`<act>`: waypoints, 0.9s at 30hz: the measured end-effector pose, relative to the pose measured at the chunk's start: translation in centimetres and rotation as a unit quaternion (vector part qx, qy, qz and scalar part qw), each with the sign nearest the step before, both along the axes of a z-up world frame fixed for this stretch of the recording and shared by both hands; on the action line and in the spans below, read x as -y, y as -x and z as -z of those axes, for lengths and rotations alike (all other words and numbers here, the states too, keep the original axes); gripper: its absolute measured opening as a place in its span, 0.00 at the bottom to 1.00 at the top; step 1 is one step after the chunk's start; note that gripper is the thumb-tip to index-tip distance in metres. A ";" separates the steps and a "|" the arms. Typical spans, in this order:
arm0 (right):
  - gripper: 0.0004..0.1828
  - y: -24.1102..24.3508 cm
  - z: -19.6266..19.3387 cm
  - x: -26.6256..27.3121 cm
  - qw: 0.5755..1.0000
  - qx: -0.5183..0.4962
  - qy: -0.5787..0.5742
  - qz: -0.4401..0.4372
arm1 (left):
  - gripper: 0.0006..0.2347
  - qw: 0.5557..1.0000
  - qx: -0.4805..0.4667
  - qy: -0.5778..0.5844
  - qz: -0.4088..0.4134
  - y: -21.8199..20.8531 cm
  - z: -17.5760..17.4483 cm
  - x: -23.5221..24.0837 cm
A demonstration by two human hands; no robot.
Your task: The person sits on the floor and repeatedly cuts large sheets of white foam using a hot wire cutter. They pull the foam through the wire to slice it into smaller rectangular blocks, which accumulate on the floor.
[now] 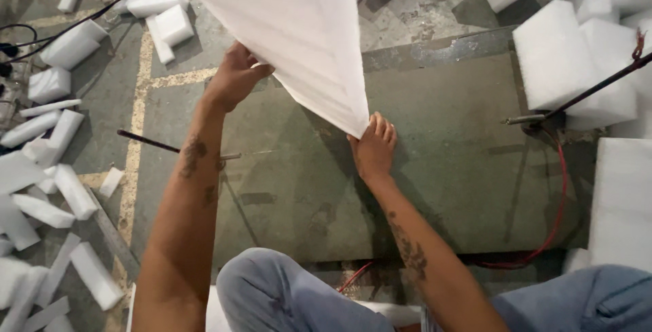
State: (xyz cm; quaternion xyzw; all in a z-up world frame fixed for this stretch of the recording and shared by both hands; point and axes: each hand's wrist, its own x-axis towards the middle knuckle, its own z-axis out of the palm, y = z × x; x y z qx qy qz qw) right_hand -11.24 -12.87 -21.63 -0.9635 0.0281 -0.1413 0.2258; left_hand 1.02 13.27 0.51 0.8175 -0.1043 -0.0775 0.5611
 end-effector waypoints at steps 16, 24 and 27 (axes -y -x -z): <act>0.48 18.3 -3.7 5.5 0.972 -0.162 -0.165 -0.044 | 0.12 0.992 0.087 0.087 -0.006 6.8 -11.1 -1.1; 0.50 22.3 -17.9 13.8 0.791 -0.074 -0.598 -0.109 | 0.15 0.979 -0.085 0.172 -0.066 23.7 -8.6 -1.5; 0.39 25.7 -21.0 13.9 0.807 -0.184 -0.546 -0.130 | 0.19 0.953 -0.094 0.275 -0.088 30.6 -5.5 -1.8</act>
